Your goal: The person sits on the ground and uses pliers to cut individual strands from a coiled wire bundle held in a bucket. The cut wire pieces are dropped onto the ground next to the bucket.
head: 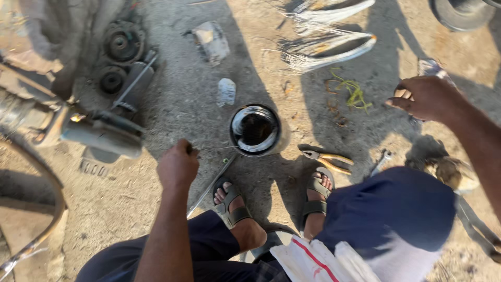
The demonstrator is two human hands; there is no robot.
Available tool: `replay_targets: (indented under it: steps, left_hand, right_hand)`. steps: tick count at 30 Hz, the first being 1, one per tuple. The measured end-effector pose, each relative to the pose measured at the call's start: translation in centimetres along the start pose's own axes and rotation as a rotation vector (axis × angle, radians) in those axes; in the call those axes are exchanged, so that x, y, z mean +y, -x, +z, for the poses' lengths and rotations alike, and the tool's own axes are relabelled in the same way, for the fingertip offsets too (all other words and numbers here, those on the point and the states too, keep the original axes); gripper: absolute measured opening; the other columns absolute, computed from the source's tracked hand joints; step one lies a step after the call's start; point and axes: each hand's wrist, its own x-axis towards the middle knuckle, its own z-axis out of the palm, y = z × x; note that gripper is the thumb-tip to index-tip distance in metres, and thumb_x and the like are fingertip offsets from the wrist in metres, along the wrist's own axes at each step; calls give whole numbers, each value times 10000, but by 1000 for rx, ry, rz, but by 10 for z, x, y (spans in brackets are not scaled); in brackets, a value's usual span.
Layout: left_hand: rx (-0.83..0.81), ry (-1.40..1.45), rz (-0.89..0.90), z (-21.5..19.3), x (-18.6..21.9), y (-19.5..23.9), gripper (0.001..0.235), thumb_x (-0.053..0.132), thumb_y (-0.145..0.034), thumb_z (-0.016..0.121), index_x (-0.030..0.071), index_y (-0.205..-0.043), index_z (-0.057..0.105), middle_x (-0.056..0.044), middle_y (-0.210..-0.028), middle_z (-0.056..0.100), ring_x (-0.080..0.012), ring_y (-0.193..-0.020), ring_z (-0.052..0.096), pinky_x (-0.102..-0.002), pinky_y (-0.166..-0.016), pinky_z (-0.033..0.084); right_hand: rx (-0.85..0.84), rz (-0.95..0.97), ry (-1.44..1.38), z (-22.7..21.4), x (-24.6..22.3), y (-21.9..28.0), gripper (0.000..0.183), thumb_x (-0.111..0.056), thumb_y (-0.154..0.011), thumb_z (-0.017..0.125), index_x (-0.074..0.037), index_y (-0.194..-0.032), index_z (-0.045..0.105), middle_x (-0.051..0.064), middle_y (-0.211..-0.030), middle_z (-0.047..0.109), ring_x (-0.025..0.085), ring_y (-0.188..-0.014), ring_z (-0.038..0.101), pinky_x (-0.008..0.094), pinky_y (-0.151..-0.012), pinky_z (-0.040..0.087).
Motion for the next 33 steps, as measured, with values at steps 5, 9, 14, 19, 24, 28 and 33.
replay_targets:
  steps: [5,9,14,19,24,28,33]
  left_hand:
    - [-305,-103,184,44,3,-3,351,423,-874,789,145,-1087,771,-105,-1046,802,-320,-995,762,-473,-865,604]
    - [-374,-79,173,31,11,-3,734,449,-774,852,168,-1413,625,-138,-1322,712,-314,-1214,704,-476,-1004,584]
    - [-130,-39,341,-21,35,9,839,461,-707,888,112,-1416,608,-191,-1431,603,-375,-1339,561,-521,-1068,481]
    - [-28,301,423,-40,70,29,483,287,-851,774,83,-1283,703,-135,-1460,630,-331,-1091,728,-445,-832,633]
    - [179,300,588,-43,76,26,349,143,-846,771,51,-1182,742,-146,-1275,707,-364,-1081,705,-444,-902,565]
    - [63,260,477,-45,78,16,237,134,-954,683,115,-1181,750,-77,-1251,726,-268,-986,754,-389,-927,597]
    - [17,-19,692,-50,90,20,497,8,-805,667,240,-1238,743,-85,-1166,721,-285,-971,735,-430,-835,599]
  right_hand:
    - [179,587,-420,138,-6,147,503,-436,-933,779,14,-1145,703,219,-1060,735,293,-890,690,445,-732,572]
    - [106,1076,-854,233,-43,235,399,-428,-856,805,-55,-992,758,126,-905,760,239,-751,719,422,-697,583]
    - [-84,1231,-759,290,-77,236,474,-523,-904,780,-54,-971,762,128,-884,754,243,-785,724,425,-725,579]
    - [-213,1167,-749,306,-103,203,449,-502,-917,774,-60,-995,754,130,-938,742,248,-840,717,425,-752,581]
    - [-222,1039,-692,302,-134,147,425,-481,-929,768,-67,-1019,746,131,-991,730,254,-896,710,424,-779,583]
    - [-166,1011,-706,277,-147,136,405,-464,-939,763,-72,-1039,740,132,-1034,721,259,-941,705,424,-800,585]
    - [-27,1075,-758,245,-141,160,382,-443,-952,756,-78,-1063,732,133,-1088,709,264,-997,698,424,-827,587]
